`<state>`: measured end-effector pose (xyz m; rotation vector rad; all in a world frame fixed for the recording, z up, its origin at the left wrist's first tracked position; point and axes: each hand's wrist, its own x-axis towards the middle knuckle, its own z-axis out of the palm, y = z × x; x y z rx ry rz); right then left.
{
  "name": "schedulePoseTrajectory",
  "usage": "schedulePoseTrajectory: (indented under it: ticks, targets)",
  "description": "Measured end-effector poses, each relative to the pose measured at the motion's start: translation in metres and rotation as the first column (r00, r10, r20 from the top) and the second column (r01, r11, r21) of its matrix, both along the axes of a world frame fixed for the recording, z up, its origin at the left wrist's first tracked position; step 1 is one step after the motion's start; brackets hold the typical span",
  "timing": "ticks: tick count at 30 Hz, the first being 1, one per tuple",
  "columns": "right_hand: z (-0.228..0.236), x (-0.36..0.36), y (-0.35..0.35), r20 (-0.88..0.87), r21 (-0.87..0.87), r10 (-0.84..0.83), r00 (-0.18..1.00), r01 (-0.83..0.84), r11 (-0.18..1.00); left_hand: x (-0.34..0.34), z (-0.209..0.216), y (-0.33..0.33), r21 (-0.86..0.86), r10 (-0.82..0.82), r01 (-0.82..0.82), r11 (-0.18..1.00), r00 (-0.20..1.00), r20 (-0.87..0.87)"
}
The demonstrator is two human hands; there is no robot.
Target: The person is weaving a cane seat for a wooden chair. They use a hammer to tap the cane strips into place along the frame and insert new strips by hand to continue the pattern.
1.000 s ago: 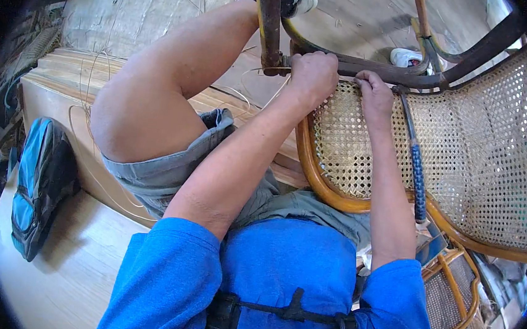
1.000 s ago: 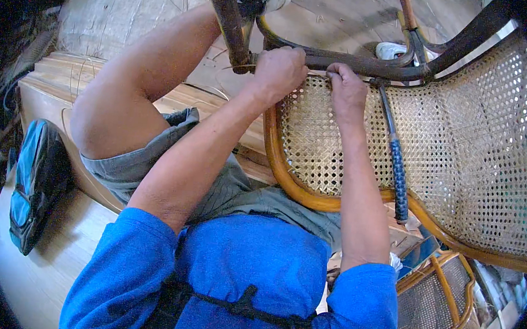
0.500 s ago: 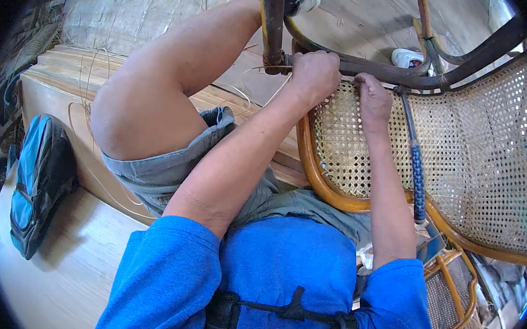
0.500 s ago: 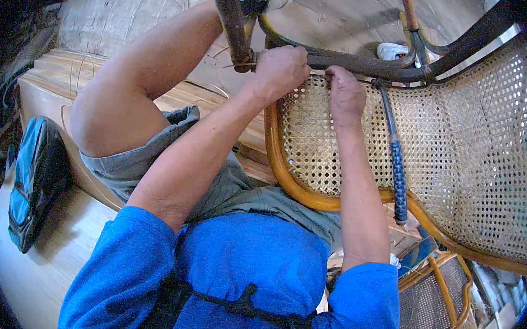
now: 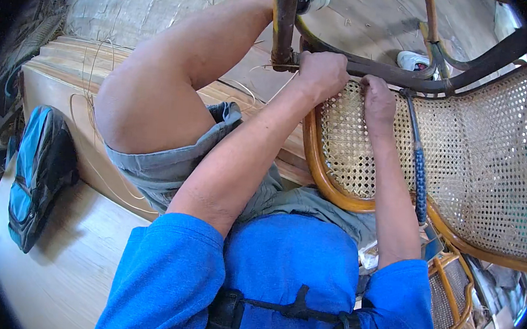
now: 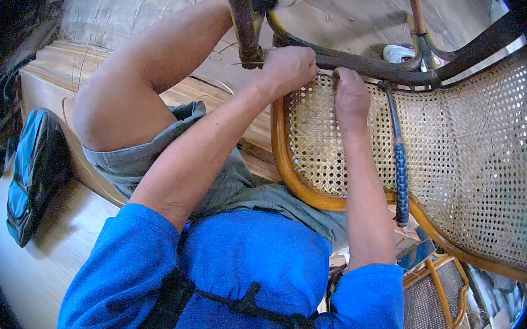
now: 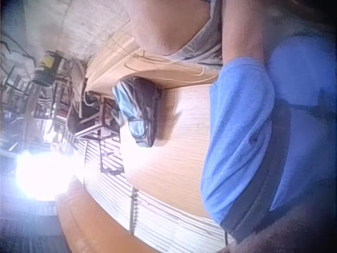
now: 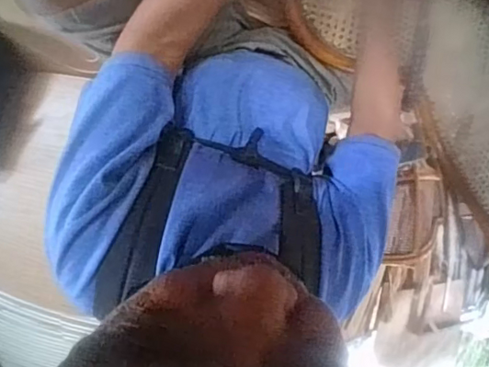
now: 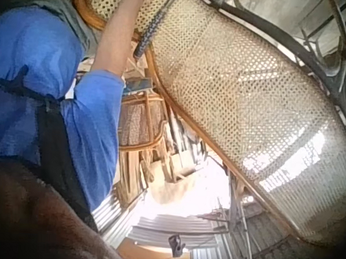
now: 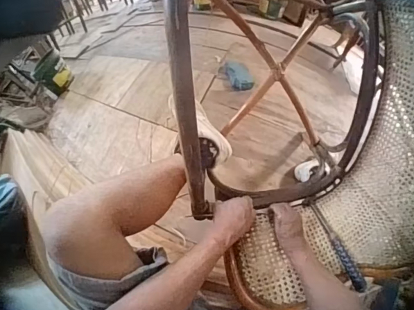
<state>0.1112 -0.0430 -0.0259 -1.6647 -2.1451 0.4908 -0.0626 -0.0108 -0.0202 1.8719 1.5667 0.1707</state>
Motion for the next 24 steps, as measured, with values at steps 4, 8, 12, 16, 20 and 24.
schedulePoseTrajectory:
  ticks: [4,8,12,16,20,24]
  targets:
    - [0.004,0.001,0.002,-0.156,-0.054,-0.112,0.981,0.105,0.993,0.006,0.001,-0.008,0.122,0.025,-0.015,0.992,0.996,-0.081]
    - [0.007,0.004,0.005,-0.362,-0.322,-0.343,0.867,0.229,0.919,0.008,-0.002,-0.007,0.126,0.058,-0.049,0.991,0.996,-0.074]
    - [0.038,-0.009,0.004,-0.476,-0.660,-0.686,0.550,0.292,0.692,0.006,0.000,-0.006,0.122,0.040,-0.031,0.992,0.997,-0.070]
    - [0.040,-0.007,-0.001,-0.559,-0.732,-0.737,0.380,0.192,0.654,0.004,0.000,-0.005,0.118,0.024,-0.015,0.993,0.997,-0.077]
    - [0.050,-0.011,0.002,-0.550,-0.751,-0.754,0.360,0.182,0.635,0.006,-0.007,-0.004,0.118,0.029,-0.022,0.993,0.998,-0.060]
    - [0.043,-0.006,0.005,-0.586,-0.708,-0.702,0.404,0.165,0.686,0.004,-0.005,-0.004,0.117,0.021,-0.017,0.993,0.999,-0.035]
